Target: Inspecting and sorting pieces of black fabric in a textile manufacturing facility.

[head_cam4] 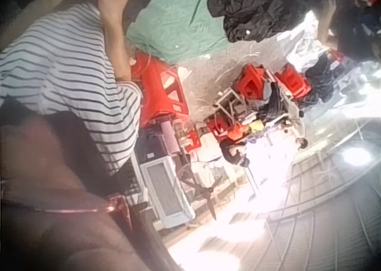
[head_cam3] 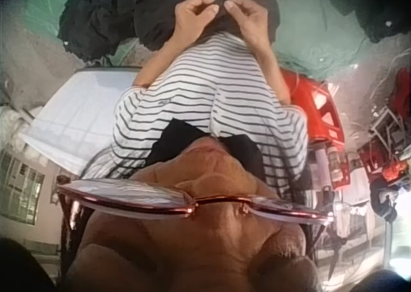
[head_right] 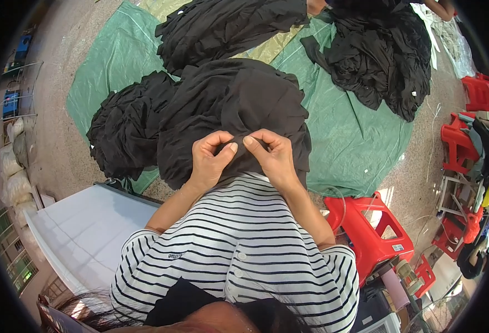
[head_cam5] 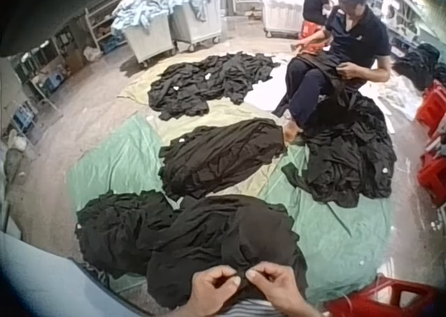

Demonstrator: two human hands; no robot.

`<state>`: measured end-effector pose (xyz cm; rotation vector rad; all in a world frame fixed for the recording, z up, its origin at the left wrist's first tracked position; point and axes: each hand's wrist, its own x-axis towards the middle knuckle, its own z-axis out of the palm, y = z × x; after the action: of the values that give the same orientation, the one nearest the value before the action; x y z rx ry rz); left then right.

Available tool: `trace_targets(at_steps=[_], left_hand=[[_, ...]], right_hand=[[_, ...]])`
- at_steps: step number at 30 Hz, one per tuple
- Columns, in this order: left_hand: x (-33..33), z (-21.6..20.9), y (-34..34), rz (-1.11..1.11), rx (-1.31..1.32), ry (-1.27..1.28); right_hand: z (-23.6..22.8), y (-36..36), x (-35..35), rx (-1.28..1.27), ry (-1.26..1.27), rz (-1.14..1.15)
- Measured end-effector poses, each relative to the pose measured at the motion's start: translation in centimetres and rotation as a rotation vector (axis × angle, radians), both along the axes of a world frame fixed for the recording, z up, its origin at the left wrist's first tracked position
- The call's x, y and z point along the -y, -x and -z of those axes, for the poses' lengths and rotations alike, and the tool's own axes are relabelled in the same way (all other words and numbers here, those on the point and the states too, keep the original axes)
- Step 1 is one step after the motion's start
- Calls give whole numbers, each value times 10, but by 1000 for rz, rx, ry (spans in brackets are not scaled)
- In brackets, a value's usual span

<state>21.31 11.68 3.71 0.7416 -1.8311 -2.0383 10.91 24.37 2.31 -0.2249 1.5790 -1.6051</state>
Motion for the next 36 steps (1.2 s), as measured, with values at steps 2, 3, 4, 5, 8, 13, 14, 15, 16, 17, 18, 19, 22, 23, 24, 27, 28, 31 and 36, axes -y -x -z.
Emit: trace_targets(at_steps=[2,3,4,5,8,13,14,15,16,17,18,19,22,23,24,27,28,31,36], left_hand=[[1,2,0,-52,77,-185],[5,3,0,-72,99,-260],[10,3,-1,-56,105,-358],[14,5,-2,-34,109,-379],[31,13,-10,155,238,-389],[36,-15,4,236,201,-150],[36,-20,5,165,187,-59],[36,-23,5,95,172,30],[35,-10,6,-3,64,120],[33,-13,10,-75,31,-48],[32,-17,13,-146,-1,-217],[36,-15,9,-95,-5,-267],[38,-19,2,42,90,-308],[37,-21,4,42,101,-316],[36,-20,4,43,102,-318],[36,-20,3,117,85,-302],[37,-22,3,161,92,-254],[37,-19,1,189,118,-228],[31,-29,4,209,165,-120]], right_hand=[[-9,-5,0,-95,-27,-18],[-13,-7,1,-189,-55,-35],[-11,-10,1,-364,15,-34],[-16,-10,1,-516,33,-74],[-31,-16,7,-849,60,-158],[-20,-32,19,-1095,102,-295],[-23,-32,21,-1096,105,-295],[-27,-31,22,-1072,100,-277],[-31,-30,23,-1047,94,-259],[-33,-25,23,-974,153,-231],[-36,-19,19,-935,114,-239],[-38,-13,14,-897,75,-248],[-50,5,5,-737,18,-295],[-55,8,4,-765,5,-310],[-55,8,5,-763,4,-310],[-55,8,9,-866,76,-203],[-54,7,10,-888,78,-163],[-52,6,10,-913,79,-126],[-45,5,9,-959,114,-115]])
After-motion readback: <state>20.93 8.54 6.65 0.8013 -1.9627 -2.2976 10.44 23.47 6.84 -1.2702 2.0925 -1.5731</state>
